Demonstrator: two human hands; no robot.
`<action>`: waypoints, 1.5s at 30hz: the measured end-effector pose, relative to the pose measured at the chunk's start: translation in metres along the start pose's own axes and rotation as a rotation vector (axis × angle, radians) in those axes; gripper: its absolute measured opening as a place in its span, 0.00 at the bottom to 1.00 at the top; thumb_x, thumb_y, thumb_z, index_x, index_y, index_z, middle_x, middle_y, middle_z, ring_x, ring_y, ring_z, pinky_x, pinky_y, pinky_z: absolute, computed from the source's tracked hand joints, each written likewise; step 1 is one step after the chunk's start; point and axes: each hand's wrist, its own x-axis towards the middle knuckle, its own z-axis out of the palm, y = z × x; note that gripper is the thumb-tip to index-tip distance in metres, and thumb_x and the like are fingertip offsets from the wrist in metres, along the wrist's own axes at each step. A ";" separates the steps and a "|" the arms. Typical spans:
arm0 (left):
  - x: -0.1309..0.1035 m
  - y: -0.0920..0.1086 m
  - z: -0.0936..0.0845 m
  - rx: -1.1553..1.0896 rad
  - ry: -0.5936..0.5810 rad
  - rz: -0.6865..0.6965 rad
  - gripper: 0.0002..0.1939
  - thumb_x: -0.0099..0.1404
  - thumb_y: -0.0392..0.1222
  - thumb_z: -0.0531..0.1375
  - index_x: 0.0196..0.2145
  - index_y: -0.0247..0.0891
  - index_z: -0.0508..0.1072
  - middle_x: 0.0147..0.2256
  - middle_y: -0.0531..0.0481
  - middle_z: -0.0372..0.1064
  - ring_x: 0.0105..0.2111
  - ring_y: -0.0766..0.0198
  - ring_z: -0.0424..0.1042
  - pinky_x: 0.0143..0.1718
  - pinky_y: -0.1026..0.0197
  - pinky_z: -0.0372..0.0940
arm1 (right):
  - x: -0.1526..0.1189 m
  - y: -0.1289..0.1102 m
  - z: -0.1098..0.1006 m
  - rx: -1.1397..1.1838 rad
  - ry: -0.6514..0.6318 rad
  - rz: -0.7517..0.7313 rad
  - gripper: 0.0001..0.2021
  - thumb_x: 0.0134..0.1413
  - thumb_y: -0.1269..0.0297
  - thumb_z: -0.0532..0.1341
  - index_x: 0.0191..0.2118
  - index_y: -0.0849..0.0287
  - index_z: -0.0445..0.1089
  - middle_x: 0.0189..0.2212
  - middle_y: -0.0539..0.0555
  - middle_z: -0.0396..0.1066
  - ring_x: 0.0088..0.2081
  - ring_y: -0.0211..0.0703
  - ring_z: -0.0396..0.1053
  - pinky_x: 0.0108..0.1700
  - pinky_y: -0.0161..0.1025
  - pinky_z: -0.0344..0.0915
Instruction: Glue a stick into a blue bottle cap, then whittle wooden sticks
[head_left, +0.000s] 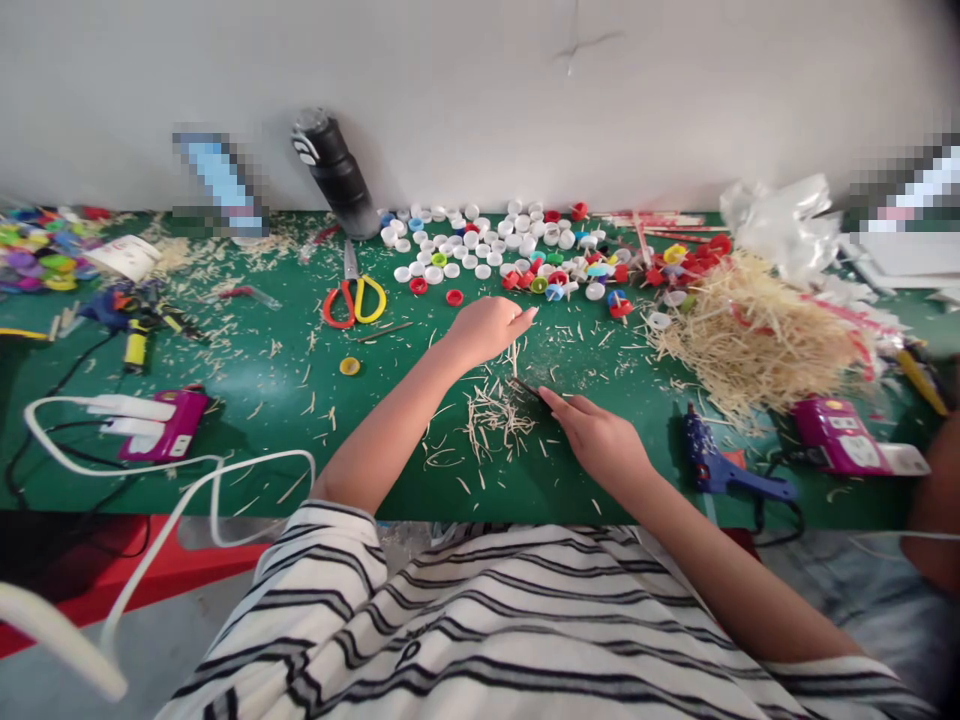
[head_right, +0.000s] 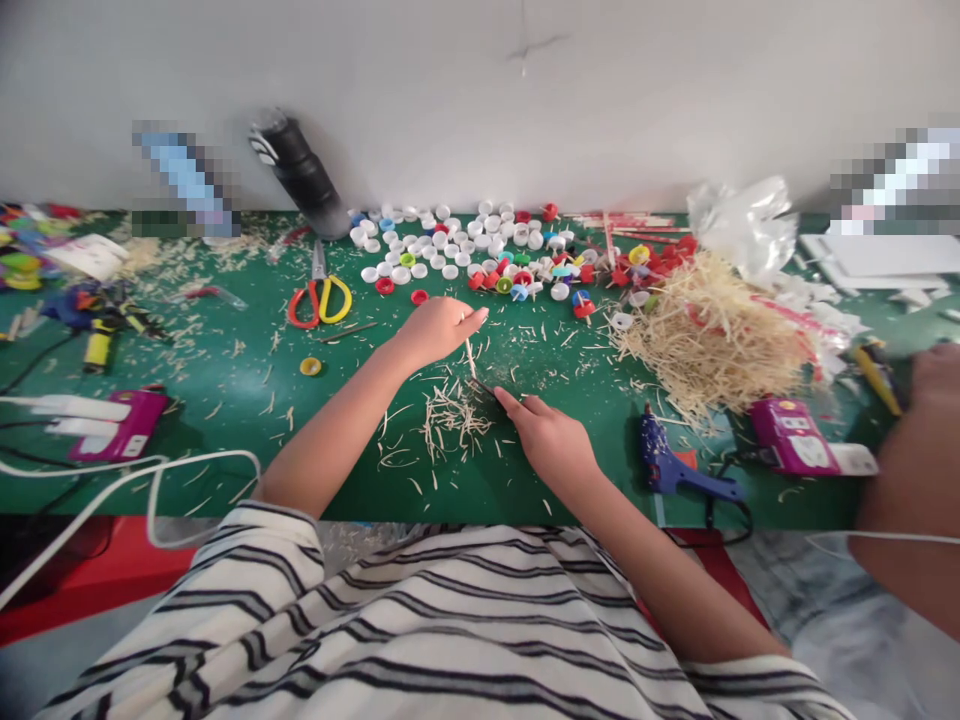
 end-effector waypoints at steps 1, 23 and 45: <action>0.000 0.002 0.000 0.003 -0.007 -0.002 0.27 0.77 0.54 0.48 0.21 0.42 0.46 0.18 0.55 0.43 0.18 0.67 0.46 0.29 0.55 0.43 | 0.000 -0.001 0.000 0.002 0.000 0.006 0.26 0.73 0.67 0.50 0.71 0.48 0.66 0.40 0.54 0.78 0.35 0.41 0.75 0.27 0.35 0.59; -0.003 -0.005 -0.013 -0.010 -0.095 0.043 0.27 0.76 0.56 0.51 0.22 0.42 0.49 0.19 0.56 0.45 0.19 0.68 0.48 0.30 0.54 0.45 | 0.029 0.013 -0.004 0.090 0.114 -0.106 0.26 0.75 0.63 0.47 0.72 0.50 0.64 0.36 0.53 0.74 0.30 0.39 0.69 0.28 0.36 0.57; -0.006 0.016 -0.005 0.048 -0.064 0.065 0.25 0.78 0.50 0.49 0.23 0.41 0.50 0.19 0.53 0.50 0.20 0.67 0.49 0.30 0.54 0.43 | 0.011 -0.008 -0.005 0.074 -0.003 0.091 0.25 0.76 0.60 0.47 0.73 0.47 0.64 0.39 0.55 0.76 0.33 0.41 0.73 0.28 0.36 0.57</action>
